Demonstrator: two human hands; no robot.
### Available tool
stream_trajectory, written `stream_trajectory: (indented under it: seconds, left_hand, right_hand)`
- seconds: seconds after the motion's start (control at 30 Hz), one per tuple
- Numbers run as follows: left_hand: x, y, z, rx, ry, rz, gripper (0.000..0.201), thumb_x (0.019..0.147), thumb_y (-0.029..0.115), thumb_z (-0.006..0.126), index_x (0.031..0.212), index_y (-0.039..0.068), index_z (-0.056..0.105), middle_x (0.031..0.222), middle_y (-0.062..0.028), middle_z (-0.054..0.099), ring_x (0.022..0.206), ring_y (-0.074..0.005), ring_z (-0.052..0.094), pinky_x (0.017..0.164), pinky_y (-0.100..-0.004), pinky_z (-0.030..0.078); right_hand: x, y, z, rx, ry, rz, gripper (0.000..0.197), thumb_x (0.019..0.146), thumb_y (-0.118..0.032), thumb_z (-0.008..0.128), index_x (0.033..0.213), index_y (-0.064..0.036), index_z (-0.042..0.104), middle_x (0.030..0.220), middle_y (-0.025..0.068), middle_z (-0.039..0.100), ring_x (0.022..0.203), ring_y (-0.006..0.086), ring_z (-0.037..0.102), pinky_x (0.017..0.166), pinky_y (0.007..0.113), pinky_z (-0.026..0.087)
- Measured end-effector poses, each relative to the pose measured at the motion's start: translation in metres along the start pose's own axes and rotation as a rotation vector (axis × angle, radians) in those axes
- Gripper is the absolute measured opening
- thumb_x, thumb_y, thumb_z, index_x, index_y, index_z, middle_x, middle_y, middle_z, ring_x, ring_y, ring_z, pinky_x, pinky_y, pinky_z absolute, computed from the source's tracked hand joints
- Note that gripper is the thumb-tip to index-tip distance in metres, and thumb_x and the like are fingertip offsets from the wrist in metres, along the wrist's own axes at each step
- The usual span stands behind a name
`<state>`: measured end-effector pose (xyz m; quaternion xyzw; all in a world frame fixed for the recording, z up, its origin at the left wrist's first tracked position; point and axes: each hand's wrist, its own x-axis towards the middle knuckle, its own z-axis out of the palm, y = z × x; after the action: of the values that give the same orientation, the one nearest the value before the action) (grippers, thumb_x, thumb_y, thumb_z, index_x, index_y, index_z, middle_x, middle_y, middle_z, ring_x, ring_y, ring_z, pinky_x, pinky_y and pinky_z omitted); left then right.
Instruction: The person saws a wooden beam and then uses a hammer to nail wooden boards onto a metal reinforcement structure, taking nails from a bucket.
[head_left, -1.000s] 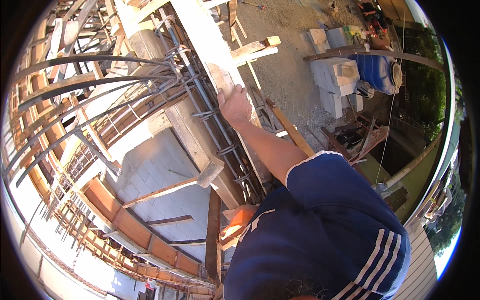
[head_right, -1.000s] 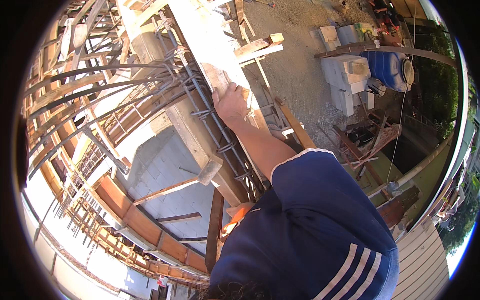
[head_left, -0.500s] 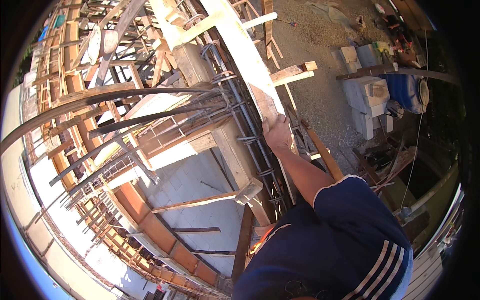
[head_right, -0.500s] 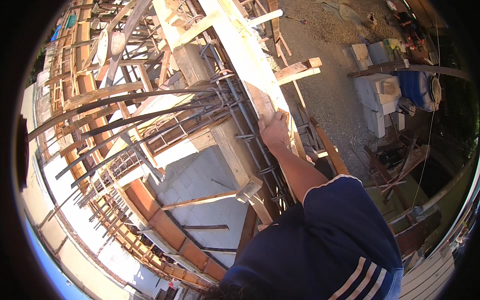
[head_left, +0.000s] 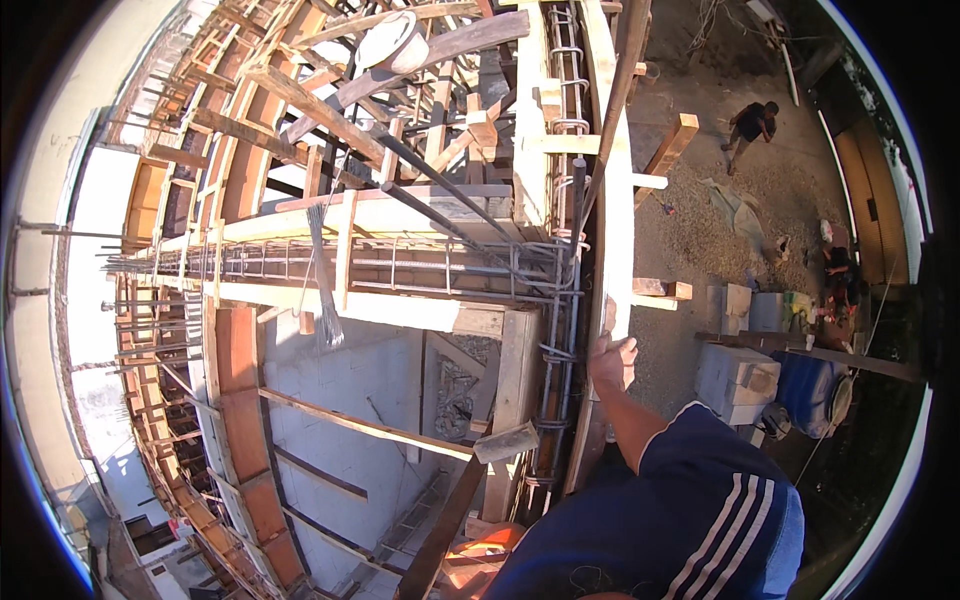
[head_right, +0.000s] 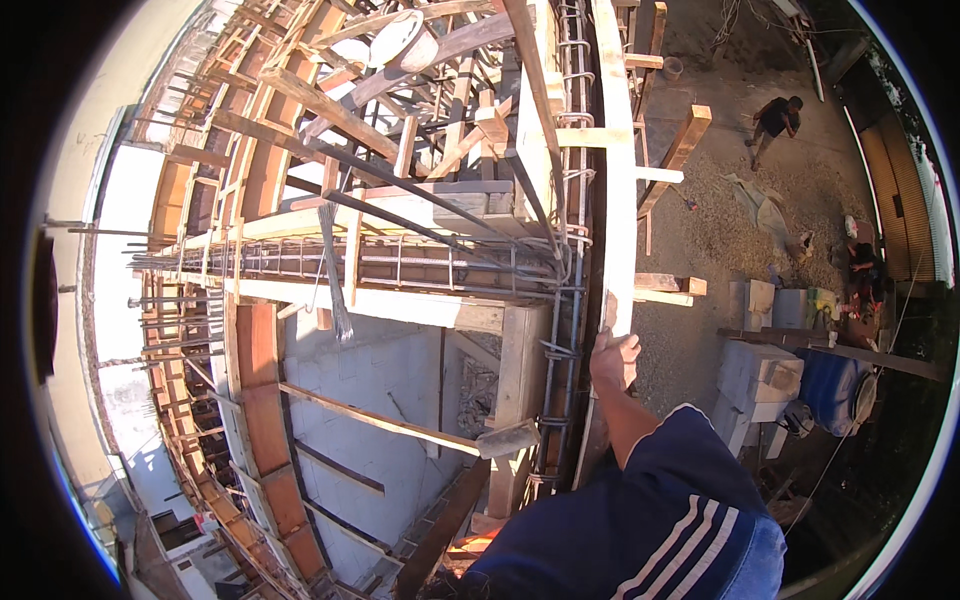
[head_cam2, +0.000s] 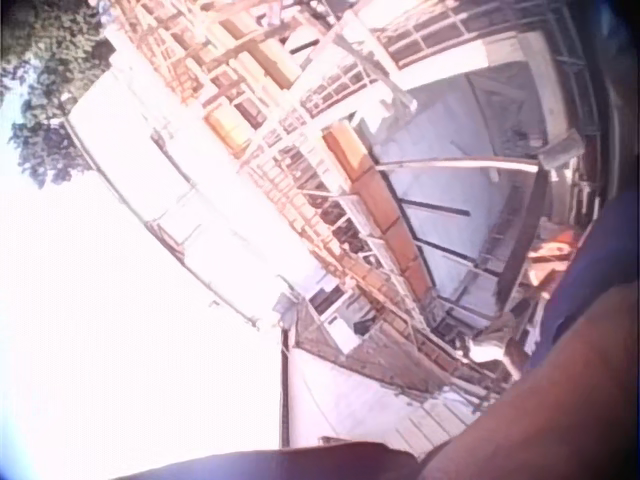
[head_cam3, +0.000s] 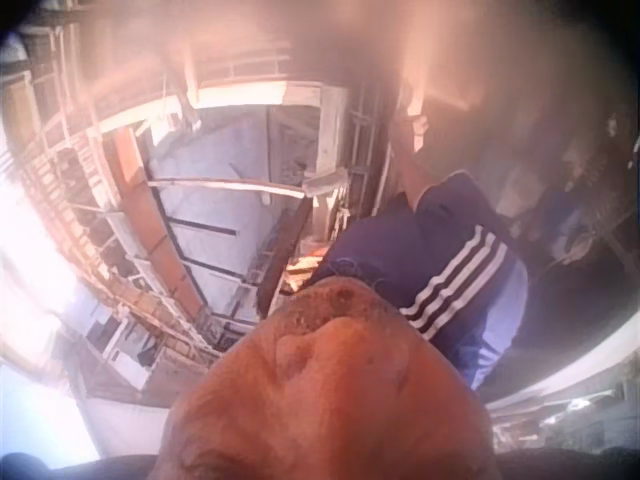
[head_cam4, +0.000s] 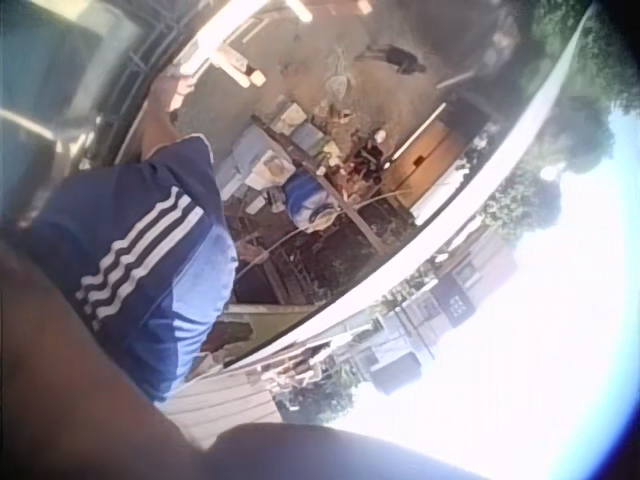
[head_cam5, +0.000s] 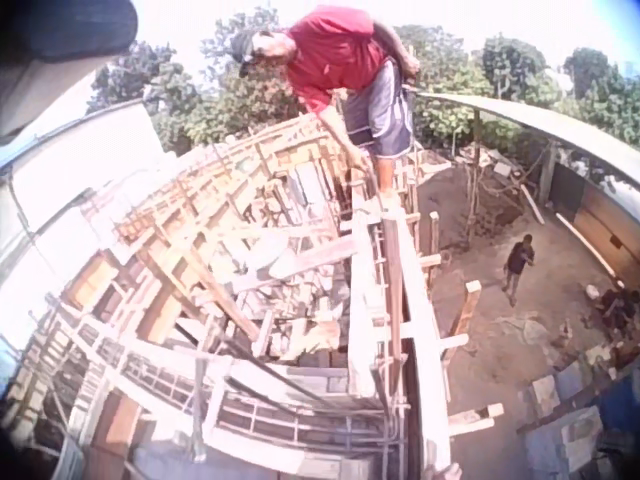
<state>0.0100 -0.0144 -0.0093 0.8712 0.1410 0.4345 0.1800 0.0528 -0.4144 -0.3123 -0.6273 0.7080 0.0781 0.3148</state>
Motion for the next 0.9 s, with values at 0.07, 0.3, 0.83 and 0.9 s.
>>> stream_trajectory:
  seconds: [0.07,0.3,0.83,0.9]
  left_hand:
    - [-0.003,-0.004,-0.005,0.033,0.033,-0.020,0.051,0.101,0.045,0.038,0.078,0.005,0.060,0.069,-0.0075,0.054,0.062,-0.0230,0.052,0.056,-0.0354,0.043]
    - [-0.014,-0.012,-0.024,0.113,0.105,-0.079,0.054,0.101,0.047,0.037,0.075,0.005,0.060,0.067,-0.0079,0.055,0.061,-0.0237,0.053,0.056,-0.0366,0.043]
    - [-0.011,-0.029,-0.078,0.307,0.137,-0.054,0.060,0.100,0.051,0.035,0.068,0.006,0.060,0.064,-0.0086,0.057,0.060,-0.0255,0.054,0.056,-0.0392,0.044]
    - [-0.009,-0.030,-0.086,0.326,0.144,-0.040,0.061,0.100,0.051,0.035,0.067,0.006,0.060,0.064,-0.0087,0.058,0.059,-0.0258,0.054,0.056,-0.0396,0.044]
  right_hand:
    - [0.003,0.004,0.006,-0.017,0.036,-0.017,0.059,0.094,-0.055,0.050,0.118,-0.0015,0.046,0.122,0.0252,0.056,0.108,0.0461,0.062,0.092,0.054,0.050]
    - [0.009,0.009,0.013,-0.056,0.070,-0.059,0.059,0.095,-0.055,0.049,0.116,-0.0007,0.043,0.119,0.0313,0.057,0.107,0.0479,0.062,0.088,0.056,0.050]
    - [0.006,0.012,0.015,-0.110,0.101,-0.078,0.065,0.094,-0.057,0.048,0.118,0.0036,0.046,0.114,0.0322,0.062,0.104,0.0489,0.064,0.088,0.056,0.051]
    - [0.009,0.010,0.016,-0.107,0.101,-0.090,0.067,0.094,-0.057,0.047,0.120,0.0046,0.046,0.113,0.0326,0.063,0.104,0.0494,0.064,0.089,0.056,0.051]
